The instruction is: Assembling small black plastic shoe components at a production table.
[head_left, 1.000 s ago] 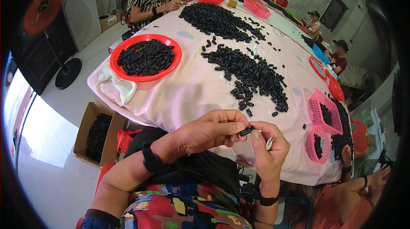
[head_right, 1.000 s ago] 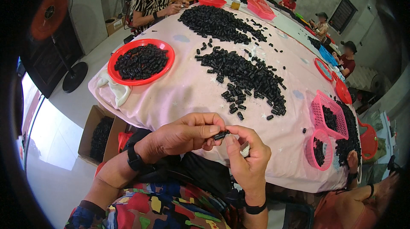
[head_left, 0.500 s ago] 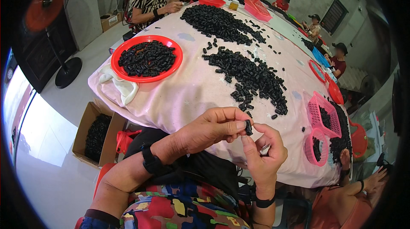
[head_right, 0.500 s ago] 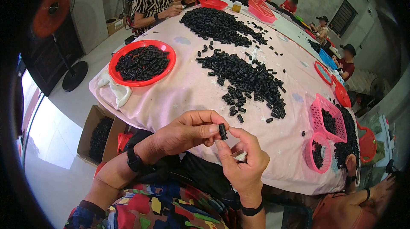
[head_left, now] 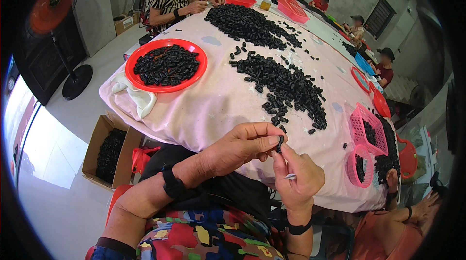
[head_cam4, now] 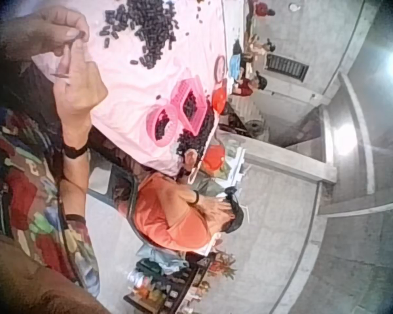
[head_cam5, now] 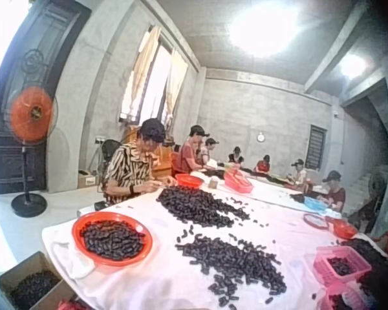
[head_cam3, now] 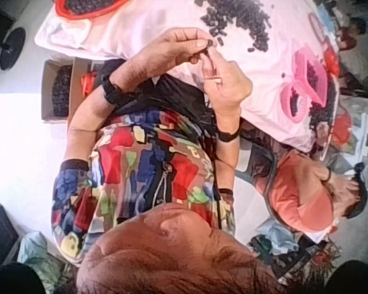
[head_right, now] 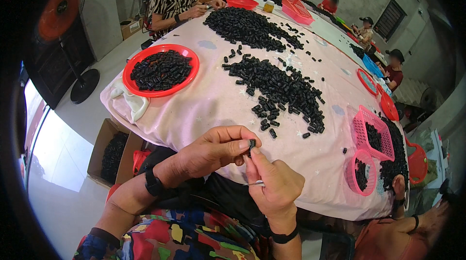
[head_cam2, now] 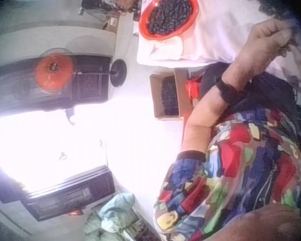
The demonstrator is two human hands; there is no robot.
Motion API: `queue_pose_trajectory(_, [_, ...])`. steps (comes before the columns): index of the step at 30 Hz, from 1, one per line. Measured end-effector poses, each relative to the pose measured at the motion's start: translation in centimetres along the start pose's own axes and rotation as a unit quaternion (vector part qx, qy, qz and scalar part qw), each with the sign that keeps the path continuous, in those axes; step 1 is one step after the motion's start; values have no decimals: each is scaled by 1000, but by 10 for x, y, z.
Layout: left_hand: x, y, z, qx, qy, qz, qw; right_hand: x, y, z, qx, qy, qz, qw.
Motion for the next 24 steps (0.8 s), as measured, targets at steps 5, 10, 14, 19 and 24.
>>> queue_pose_trajectory(5, [0, 1, -2, -10, 6, 1, 1000, 1, -3, -6, -15, 8, -4, 1000])
queue_pose_trajectory(10, [1, 1, -1, -7, 1, 4, 1000, -4, -4, 4, 16, -16, 29, 999])
queue_pose_trajectory(14, [0, 3, -4, -4, 4, 7, 1000, 0, -3, -5, -39, 16, 0, 999])
queue_pose_trajectory(19, [1, 1, -8, -36, 16, -4, 999, 0, -1, -1, 16, -28, 12, 999])
queue_pose_trajectory(24, [-1, -1, -4, -35, 22, -21, 999, -4, 7, 14, 89, -136, 14, 987])
Point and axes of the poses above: each hand's wrist, its own x-axis towards the middle knuckle, its own y-axis out of the back of the hand, z = x × y, the point moved 9 cm from there along x, towards the middle knuckle, and after that the axes turned 2 degrees about y, right-handed, at the moved point
